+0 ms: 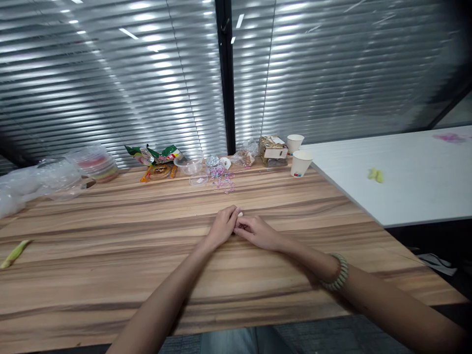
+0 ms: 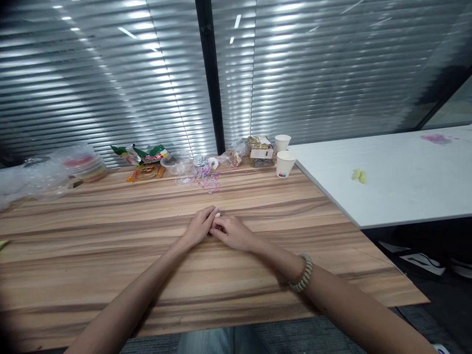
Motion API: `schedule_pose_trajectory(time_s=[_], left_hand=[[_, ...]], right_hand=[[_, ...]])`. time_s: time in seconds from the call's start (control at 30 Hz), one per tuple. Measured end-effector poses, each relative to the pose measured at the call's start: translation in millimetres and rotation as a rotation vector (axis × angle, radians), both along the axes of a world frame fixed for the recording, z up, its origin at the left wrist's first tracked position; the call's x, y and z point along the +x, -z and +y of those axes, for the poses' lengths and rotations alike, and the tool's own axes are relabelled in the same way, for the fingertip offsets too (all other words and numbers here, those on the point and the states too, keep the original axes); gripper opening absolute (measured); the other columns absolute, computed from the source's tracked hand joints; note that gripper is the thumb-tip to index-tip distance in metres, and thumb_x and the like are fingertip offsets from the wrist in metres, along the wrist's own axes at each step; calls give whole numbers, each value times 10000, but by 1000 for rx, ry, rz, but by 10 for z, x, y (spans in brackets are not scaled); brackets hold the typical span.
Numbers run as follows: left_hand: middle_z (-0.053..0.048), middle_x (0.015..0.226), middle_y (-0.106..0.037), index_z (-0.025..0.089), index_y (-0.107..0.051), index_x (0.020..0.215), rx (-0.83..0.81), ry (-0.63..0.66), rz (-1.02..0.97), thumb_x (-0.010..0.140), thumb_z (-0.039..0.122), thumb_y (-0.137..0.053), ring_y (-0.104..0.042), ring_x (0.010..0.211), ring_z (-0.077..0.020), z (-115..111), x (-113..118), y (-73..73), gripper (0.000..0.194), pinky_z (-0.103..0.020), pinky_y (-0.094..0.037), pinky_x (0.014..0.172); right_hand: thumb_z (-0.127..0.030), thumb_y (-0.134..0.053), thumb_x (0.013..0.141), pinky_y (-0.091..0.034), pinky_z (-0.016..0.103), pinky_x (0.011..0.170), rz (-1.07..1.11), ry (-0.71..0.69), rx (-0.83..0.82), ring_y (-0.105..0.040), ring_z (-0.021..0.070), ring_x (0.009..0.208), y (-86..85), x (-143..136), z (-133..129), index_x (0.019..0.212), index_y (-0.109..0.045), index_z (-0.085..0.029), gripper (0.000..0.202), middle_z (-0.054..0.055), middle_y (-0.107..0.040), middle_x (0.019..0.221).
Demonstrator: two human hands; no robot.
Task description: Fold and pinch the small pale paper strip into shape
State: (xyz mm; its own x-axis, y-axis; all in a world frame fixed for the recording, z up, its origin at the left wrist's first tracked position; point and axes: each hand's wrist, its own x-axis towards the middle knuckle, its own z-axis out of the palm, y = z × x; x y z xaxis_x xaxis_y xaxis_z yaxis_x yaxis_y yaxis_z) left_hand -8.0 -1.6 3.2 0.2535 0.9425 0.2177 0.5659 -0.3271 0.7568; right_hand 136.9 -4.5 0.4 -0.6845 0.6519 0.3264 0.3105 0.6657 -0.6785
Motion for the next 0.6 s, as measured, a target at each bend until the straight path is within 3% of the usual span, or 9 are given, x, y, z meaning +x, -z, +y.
schedule_pose_trajectory(time_s=[0.6], left_hand=[[29, 562, -429, 176, -401, 596, 7, 10, -1, 879, 340, -288, -398, 565, -115, -1, -6, 18, 346, -231, -289, 558]], right_hand=[[-143, -467, 815, -356, 222, 595, 3, 0, -7, -488, 130, 623, 10, -1, 0, 752, -532, -156, 91, 9, -566, 702]])
